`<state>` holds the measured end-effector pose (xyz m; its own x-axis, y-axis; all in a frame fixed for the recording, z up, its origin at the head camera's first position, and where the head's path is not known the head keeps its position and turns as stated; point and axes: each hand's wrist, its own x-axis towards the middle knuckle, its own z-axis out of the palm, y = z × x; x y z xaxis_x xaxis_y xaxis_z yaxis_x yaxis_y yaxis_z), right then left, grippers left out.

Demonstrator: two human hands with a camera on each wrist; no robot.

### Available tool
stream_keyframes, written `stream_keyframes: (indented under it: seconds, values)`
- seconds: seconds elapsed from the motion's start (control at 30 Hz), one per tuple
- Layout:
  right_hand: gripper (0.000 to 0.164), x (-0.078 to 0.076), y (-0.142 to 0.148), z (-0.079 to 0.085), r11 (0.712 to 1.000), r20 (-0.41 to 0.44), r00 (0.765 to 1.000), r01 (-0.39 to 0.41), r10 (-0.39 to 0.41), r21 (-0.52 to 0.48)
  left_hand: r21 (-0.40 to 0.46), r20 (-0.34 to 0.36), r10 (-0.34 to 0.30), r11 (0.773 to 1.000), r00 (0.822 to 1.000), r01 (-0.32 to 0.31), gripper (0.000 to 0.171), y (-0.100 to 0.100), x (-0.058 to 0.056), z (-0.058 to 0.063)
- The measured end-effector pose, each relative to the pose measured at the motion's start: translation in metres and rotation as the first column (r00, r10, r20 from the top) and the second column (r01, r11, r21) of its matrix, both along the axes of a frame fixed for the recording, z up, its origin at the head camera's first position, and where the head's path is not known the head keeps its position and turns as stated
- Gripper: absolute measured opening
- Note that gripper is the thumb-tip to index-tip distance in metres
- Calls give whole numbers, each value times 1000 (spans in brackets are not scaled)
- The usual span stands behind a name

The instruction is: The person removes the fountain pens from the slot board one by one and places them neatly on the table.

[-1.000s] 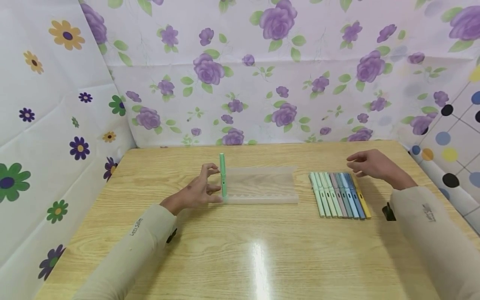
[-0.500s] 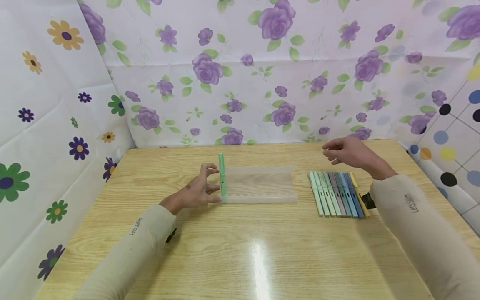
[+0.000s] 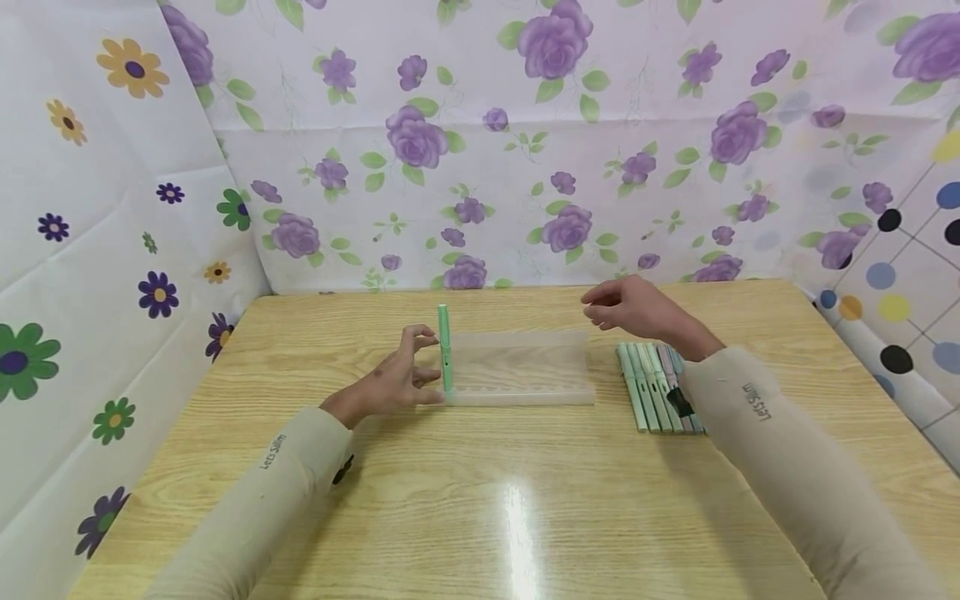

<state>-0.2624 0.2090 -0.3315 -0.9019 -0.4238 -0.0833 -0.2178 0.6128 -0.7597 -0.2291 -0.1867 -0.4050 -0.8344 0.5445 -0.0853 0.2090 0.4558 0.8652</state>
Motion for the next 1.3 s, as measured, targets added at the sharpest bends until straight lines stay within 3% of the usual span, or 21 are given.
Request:
stream_keyframes:
  seconds: [0.27,0.83,1.3]
  values:
    - [34,-3,-38,-6,999,-73,997,-36,37,17,-2,-10,1,1000,1000,-1,83,0,0,-1]
    - [31,-5,-101,-1,991,-100,987,-130,126,-37,-9,-2,8,1000,1000,-8,82,-1,-1,-1]
    - [33,-10,-138,0,979,-136,972,-198,189,-54,41,42,7,999,999,-9,86,-3,-2,0]
